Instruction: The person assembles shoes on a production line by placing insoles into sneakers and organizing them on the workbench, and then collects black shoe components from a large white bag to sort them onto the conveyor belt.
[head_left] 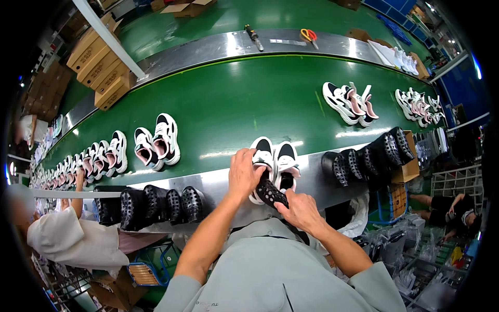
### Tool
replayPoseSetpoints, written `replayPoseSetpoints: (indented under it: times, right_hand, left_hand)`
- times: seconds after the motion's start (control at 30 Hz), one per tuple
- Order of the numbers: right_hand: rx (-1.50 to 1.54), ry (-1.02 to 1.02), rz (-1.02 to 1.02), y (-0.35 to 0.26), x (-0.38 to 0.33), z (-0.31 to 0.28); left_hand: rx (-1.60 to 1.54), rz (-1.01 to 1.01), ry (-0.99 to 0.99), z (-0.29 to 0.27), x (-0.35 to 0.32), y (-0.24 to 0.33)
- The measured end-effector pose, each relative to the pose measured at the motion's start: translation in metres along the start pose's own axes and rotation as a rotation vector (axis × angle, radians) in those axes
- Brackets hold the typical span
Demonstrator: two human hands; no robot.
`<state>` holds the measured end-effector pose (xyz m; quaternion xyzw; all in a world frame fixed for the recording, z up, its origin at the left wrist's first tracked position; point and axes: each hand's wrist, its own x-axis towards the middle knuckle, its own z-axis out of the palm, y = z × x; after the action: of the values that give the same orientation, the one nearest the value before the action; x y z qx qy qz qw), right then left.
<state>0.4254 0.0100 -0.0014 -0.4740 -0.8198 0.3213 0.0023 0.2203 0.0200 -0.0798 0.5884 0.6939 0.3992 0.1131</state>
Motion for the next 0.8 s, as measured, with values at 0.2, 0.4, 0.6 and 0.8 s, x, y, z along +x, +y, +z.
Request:
replayPoseSetpoints:
  times: [0.2, 0.4, 0.6, 0.8]
  right_hand:
    - [-0.234, 0.081, -0.010, 0.005, 0.032, 0.016]
    - [-0.353, 0.280, -0.268, -0.002, 0.042, 0.069]
    - [-0.394, 0.380, -0.465, 0.019, 0.068, 0.088]
    - [0.174, 0.525, -0.314, 0.015, 0.057, 0.099]
  left_hand:
    - [-0.125, -0.023, -0.501, 0.007, 0.005, -0.014]
    - [-0.199, -0.188, -0.530, -0.008, -0.002, -0.031]
    - [-0.316, -0.197, -0.497, -0.010, -0.005, -0.021]
    - [-0.433, -0.111, -0.180, -0.005, -0.026, -0.039]
